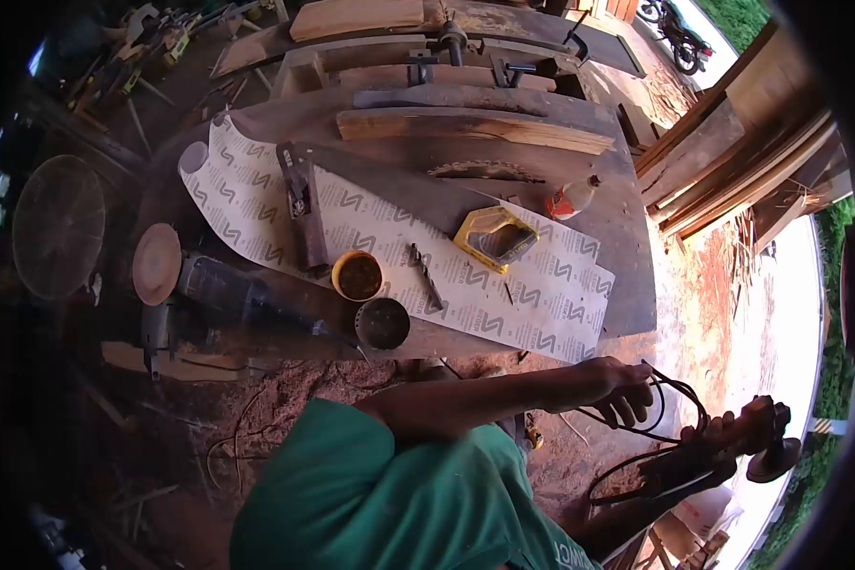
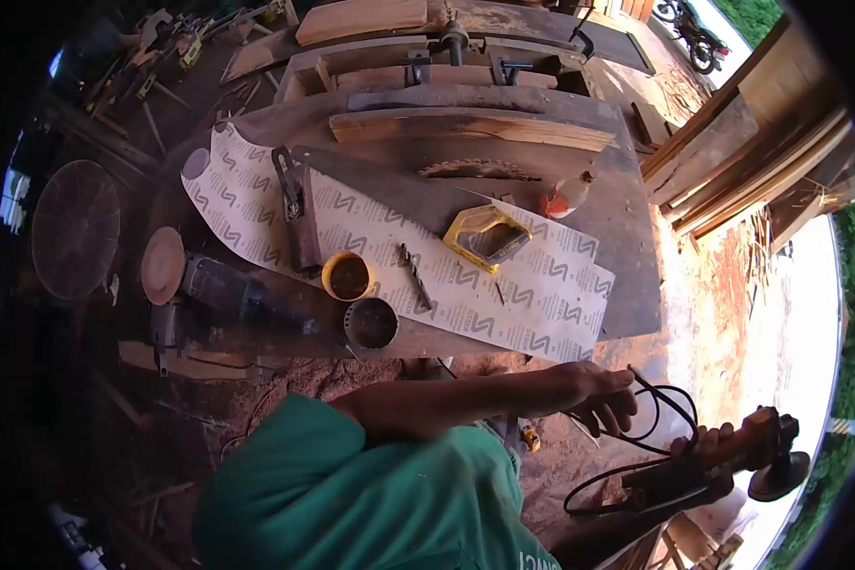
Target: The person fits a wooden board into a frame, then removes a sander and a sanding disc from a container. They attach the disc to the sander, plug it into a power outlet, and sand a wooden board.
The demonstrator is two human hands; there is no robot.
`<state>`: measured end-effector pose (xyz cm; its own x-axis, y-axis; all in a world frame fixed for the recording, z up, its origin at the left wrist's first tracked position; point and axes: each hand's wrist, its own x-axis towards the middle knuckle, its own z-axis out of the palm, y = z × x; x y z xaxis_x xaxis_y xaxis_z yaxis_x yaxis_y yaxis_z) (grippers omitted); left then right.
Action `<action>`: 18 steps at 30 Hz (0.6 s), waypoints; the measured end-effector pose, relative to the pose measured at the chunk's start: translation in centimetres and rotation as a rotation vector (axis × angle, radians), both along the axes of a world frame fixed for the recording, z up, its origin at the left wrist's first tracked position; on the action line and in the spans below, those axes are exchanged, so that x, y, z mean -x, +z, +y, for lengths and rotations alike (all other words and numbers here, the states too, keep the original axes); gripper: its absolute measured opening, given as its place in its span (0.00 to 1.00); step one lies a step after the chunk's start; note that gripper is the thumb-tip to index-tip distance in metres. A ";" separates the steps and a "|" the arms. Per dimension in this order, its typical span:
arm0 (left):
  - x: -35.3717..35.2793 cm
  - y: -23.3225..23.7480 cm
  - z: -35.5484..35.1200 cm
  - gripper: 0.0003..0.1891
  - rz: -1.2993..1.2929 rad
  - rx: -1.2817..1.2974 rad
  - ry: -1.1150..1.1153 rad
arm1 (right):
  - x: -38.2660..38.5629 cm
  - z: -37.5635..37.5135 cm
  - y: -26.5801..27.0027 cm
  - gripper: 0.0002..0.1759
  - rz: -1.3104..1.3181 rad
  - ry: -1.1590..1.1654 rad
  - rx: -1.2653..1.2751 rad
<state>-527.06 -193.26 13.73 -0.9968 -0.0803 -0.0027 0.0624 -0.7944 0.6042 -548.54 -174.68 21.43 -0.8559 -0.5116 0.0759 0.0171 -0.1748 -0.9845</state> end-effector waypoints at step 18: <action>-2.7 -10.5 14.9 0.24 -1.017 -0.383 1.150 | 17.9 -35.8 -25.3 0.18 -0.375 1.201 -0.802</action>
